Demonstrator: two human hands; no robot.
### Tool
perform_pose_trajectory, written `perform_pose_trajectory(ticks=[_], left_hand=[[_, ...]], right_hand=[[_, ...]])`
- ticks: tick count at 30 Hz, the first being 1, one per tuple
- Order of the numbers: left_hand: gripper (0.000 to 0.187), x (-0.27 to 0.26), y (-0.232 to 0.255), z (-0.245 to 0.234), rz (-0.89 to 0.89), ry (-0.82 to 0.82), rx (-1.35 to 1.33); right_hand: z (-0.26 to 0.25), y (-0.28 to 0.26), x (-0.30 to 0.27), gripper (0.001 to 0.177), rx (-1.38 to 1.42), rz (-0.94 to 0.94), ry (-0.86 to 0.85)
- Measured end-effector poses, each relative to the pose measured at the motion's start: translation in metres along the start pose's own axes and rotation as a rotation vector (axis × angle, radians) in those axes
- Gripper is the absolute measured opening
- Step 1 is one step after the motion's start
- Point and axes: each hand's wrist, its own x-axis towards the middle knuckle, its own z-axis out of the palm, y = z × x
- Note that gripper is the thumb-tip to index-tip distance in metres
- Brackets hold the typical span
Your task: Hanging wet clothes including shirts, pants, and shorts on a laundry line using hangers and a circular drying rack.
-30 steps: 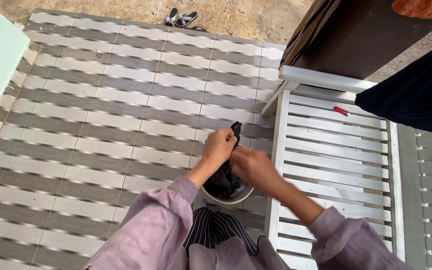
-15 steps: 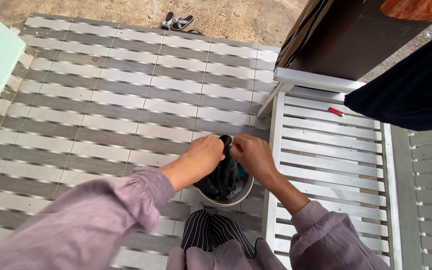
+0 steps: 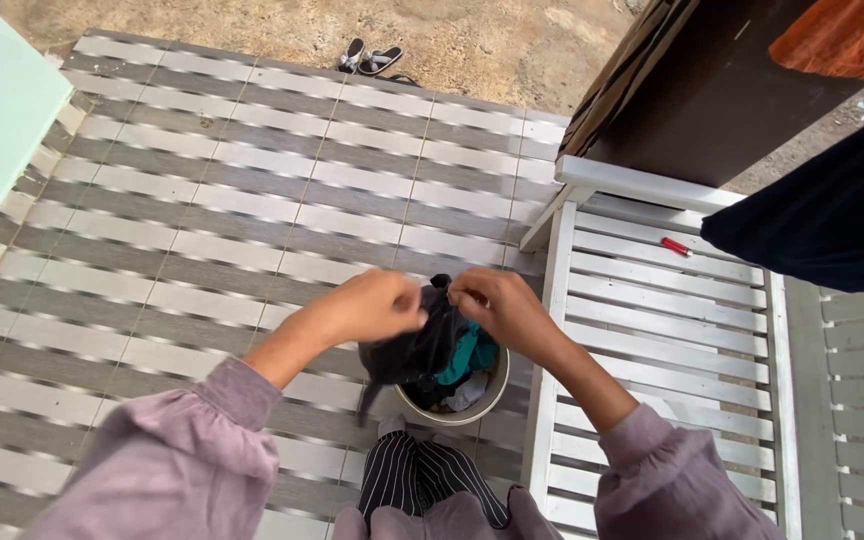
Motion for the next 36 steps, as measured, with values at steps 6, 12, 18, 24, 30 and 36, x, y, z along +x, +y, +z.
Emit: perform_pose_trajectory(ticks=[6,12,18,24,30,36], left_hand=[[0.051,0.024,0.004,0.028,0.135,0.094,-0.444],[0.042,0.047,0.014,0.038,-0.021,-0.019,-0.512],[0.029,0.071,-0.020,0.040,0.269,-0.203,-0.444],[0.009,0.055,0.031,0.042,0.470,0.254,-0.075],[0.016,0.059,0.041,0.052,0.409,0.557,0.191],[0.018,0.048,0.048,0.047,0.202,0.618,-0.305]], right_hand=[[-0.005,-0.009,-0.009,0.012,-0.143,-0.137,0.046],[0.003,0.010,-0.024,0.010,-0.459,-0.181,0.116],[-0.014,-0.002,-0.044,0.018,-0.430,-0.296,0.090],[-0.023,0.008,-0.053,0.015,-0.507,-0.357,0.063],[-0.011,0.004,-0.070,0.011,-0.529,-0.507,-0.026],[-0.012,-0.008,-0.052,0.012,-0.010,0.189,0.111]])
